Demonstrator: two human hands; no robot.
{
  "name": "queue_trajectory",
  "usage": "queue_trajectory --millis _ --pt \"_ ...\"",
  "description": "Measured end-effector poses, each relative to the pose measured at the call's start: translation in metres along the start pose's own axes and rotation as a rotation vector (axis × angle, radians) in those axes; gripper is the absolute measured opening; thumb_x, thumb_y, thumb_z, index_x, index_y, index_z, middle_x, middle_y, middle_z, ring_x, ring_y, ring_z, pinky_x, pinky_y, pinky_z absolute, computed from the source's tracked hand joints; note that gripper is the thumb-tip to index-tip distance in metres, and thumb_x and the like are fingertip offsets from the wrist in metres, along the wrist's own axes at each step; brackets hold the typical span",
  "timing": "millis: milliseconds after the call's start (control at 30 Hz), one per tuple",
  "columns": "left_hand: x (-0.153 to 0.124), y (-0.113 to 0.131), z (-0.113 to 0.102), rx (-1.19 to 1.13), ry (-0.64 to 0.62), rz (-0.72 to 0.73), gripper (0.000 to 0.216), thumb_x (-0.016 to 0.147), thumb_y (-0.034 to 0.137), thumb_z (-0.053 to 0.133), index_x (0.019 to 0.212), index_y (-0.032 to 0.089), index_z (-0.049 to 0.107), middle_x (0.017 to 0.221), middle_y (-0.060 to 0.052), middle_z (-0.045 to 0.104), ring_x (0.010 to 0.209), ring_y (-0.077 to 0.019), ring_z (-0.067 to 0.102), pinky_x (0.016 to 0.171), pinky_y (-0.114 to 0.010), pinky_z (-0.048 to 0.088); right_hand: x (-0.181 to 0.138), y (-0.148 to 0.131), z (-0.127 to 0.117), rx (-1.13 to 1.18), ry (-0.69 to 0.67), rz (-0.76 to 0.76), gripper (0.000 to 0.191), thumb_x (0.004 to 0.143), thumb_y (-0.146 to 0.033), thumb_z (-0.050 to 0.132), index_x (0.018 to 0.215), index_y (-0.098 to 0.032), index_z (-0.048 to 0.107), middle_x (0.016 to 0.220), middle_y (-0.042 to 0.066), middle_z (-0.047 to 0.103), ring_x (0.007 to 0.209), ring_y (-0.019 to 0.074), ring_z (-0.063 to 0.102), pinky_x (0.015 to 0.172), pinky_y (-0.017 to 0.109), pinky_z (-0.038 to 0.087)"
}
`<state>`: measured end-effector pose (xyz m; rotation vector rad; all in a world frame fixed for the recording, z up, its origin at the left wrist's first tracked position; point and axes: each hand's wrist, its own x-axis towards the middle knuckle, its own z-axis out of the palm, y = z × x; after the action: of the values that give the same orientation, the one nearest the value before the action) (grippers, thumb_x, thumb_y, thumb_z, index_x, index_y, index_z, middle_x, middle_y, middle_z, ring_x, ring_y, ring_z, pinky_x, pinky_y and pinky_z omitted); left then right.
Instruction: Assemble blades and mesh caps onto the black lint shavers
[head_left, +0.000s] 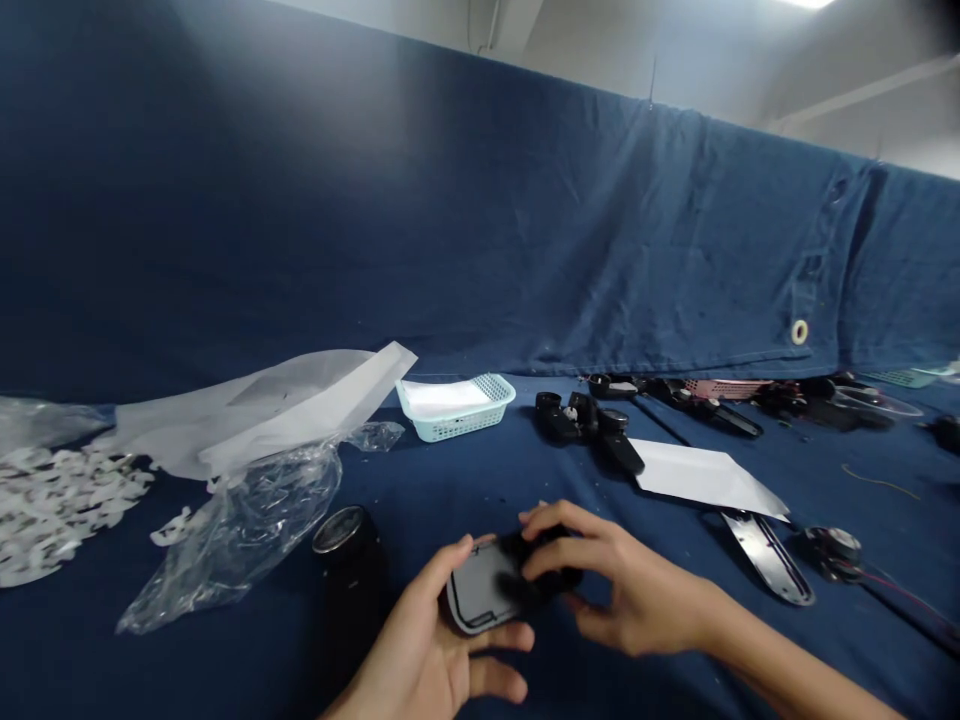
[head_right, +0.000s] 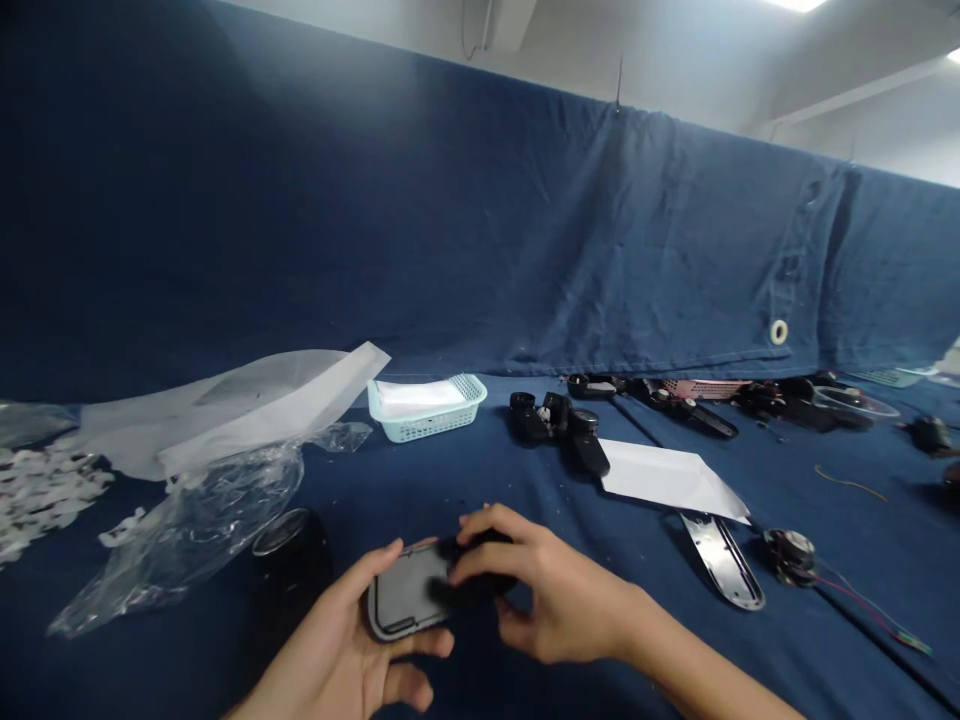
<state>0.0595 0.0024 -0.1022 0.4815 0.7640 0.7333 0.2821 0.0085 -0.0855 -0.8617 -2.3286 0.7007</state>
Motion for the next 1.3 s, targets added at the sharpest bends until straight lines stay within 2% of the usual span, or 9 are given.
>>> queue_trajectory --millis 133,200,333,433,533,700,867,1067,1300 --pt "0.007 -0.019 -0.002 -0.094 -0.068 0.136 0.065 0.092 0.035 0.051 0.15 0.028 0.022 0.125 -0.015 0.06 0.094 -0.0295 0.07 0.068 -0.041 0.057 0.007 0.028 0.016 0.132 0.33 0.131 0.075 0.072 0.001 0.053 0.139 -0.031 0.044 0.148 0.007 0.04 0.137 0.0272 0.039 0.113 0.05 0.034" --pt "0.009 -0.029 -0.008 -0.024 -0.105 0.192 0.077 0.089 0.031 0.059 0.152 0.032 0.017 0.146 -0.015 0.043 0.11 -0.0313 0.063 0.079 -0.044 0.056 0.011 0.04 0.028 0.29 0.354 0.229 0.07 0.079 -0.005 0.055 0.142 -0.031 0.04 0.147 0.007 0.042 0.133 0.0263 0.044 0.109 0.05 0.039" --pt "0.014 -0.047 -0.021 0.355 -0.123 0.375 0.071 0.081 0.039 0.074 0.144 0.039 0.04 0.163 -0.001 0.008 0.127 -0.0311 0.05 0.095 -0.042 0.051 0.013 0.051 0.04 0.45 0.303 0.263 0.062 0.086 -0.014 0.057 0.142 -0.031 0.039 0.142 0.008 0.047 0.127 0.0241 0.051 0.107 0.046 0.043" --pt "0.016 -0.053 -0.025 0.511 -0.141 0.473 0.053 0.081 0.043 0.073 0.131 0.041 0.056 0.163 0.008 -0.001 0.137 -0.0323 0.04 0.102 -0.043 0.047 0.012 0.05 0.038 0.468 0.299 0.202 0.057 0.087 -0.015 0.059 0.139 -0.032 0.044 0.147 0.006 0.042 0.134 0.0251 0.044 0.11 0.046 0.04" --pt "0.017 -0.057 -0.026 0.575 -0.114 0.5 0.046 0.082 0.047 0.07 0.126 0.036 0.062 0.164 0.005 0.0 0.137 -0.0348 0.039 0.099 -0.045 0.051 0.01 0.047 0.034 0.482 0.295 0.202 0.057 0.085 -0.016 0.062 0.137 -0.032 0.047 0.149 0.006 0.039 0.138 0.0263 0.039 0.109 0.046 0.041" --pt "0.018 -0.062 -0.031 0.634 -0.095 0.54 0.042 0.081 0.051 0.069 0.119 0.033 0.067 0.164 0.001 0.004 0.129 -0.0345 0.049 0.095 -0.042 0.054 0.008 0.045 0.034 0.566 0.308 0.276 0.059 0.083 -0.028 0.07 0.137 -0.031 0.047 0.143 0.007 0.048 0.127 0.0268 0.051 0.106 0.047 0.043" --pt "0.022 -0.063 -0.036 0.768 -0.083 0.591 0.033 0.077 0.049 0.072 0.109 0.038 0.073 0.161 0.009 0.018 0.129 -0.0355 0.051 0.102 -0.046 0.049 0.005 0.044 0.039 0.723 0.359 0.359 0.053 0.089 -0.042 0.064 0.138 -0.036 0.045 0.145 0.004 0.048 0.133 0.0272 0.045 0.113 0.047 0.033" --pt "0.03 -0.067 -0.033 0.7 0.03 0.439 0.074 0.079 0.036 0.073 0.142 0.052 0.036 0.136 0.007 0.058 0.125 -0.032 0.055 0.095 -0.05 0.054 0.007 0.032 0.046 0.99 0.377 0.449 0.053 0.091 -0.054 0.055 0.14 -0.039 0.04 0.145 0.006 0.049 0.122 0.0278 0.058 0.102 0.048 0.045" --pt "0.015 -0.06 -0.025 0.724 0.01 0.536 0.062 0.09 0.042 0.061 0.145 0.047 0.033 0.146 0.003 0.049 0.133 -0.0307 0.046 0.105 -0.054 0.043 0.004 0.034 0.044 1.005 0.324 0.415 0.053 0.085 -0.044 0.068 0.133 -0.037 0.046 0.141 0.005 0.052 0.122 0.0274 0.057 0.104 0.046 0.041"
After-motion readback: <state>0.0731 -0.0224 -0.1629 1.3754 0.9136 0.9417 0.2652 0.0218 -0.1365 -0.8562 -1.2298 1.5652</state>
